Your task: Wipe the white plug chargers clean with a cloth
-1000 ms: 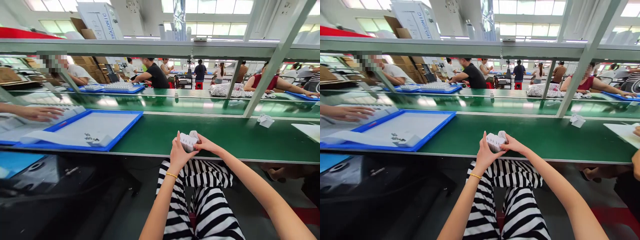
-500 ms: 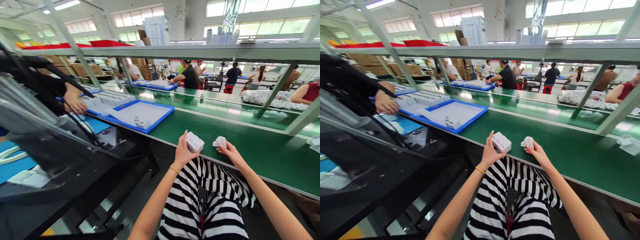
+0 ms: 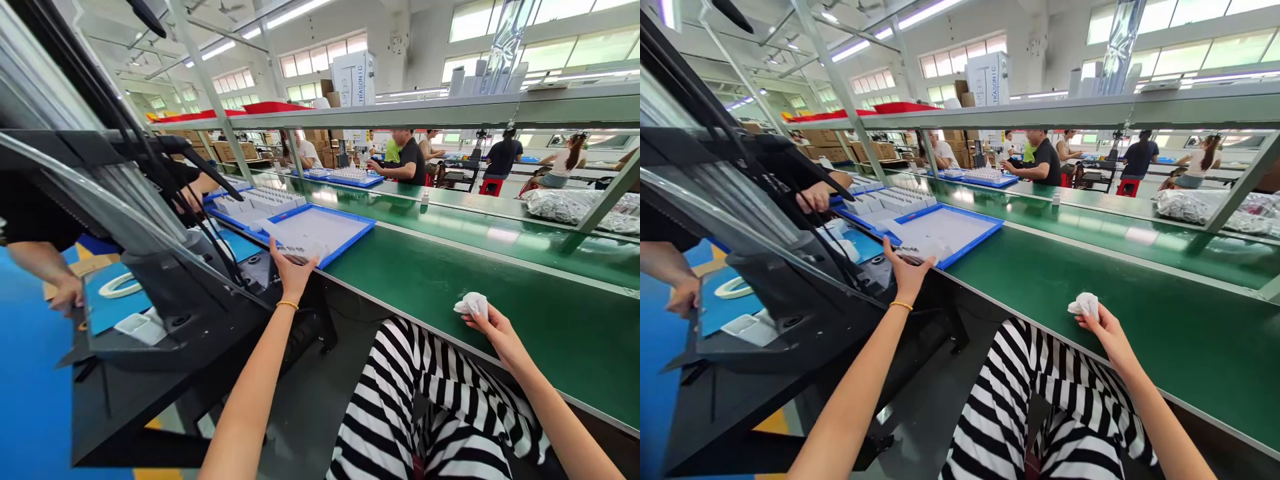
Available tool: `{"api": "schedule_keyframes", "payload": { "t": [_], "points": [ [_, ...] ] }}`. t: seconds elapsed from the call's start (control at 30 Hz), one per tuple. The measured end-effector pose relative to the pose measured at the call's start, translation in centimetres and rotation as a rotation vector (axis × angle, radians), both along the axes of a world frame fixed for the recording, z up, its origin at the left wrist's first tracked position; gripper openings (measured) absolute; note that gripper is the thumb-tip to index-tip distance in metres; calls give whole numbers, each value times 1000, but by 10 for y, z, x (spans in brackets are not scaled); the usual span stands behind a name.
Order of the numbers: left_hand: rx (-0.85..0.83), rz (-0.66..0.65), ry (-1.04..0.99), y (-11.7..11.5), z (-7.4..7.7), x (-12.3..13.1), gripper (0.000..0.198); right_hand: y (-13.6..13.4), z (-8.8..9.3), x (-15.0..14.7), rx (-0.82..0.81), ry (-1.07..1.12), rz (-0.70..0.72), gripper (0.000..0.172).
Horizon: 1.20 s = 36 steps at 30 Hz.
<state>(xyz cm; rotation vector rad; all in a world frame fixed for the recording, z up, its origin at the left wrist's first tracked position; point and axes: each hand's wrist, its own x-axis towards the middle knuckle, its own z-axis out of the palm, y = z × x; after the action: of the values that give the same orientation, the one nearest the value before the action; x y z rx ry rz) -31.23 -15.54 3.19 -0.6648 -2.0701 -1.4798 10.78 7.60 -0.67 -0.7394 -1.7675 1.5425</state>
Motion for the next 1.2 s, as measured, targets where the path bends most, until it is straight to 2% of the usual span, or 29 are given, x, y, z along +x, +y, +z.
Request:
{"api": "schedule_keyframes", "payload": {
  "t": [0.13,0.27,0.43,0.7,0.83,0.97,1.1,1.2],
  "points": [
    [46,128,-34,2,16,-43,102,1,-1,1,11,-5,-15,58],
    [37,168,-181,10,23,-82,102,-5,3,2,4,-7,-34,58],
    [-34,212,-263,13,22,-114,94,-16,9,3,-18,14,-107,53],
    [-256,102,-216,6,9,-157,100,-21,15,3,-37,-41,-171,53],
    [-355,-10,-148,8,-3,-172,95,-20,17,3,-63,-47,-190,51],
    [-405,-20,-159,12,-8,-175,91,-21,17,4,-77,-47,-202,50],
    [-340,5,-160,17,-8,-169,87,-19,15,4,-90,-41,-216,48],
    [-253,-2,-159,23,-11,-167,93,-18,14,5,-90,-46,-220,49]
  ]
}}
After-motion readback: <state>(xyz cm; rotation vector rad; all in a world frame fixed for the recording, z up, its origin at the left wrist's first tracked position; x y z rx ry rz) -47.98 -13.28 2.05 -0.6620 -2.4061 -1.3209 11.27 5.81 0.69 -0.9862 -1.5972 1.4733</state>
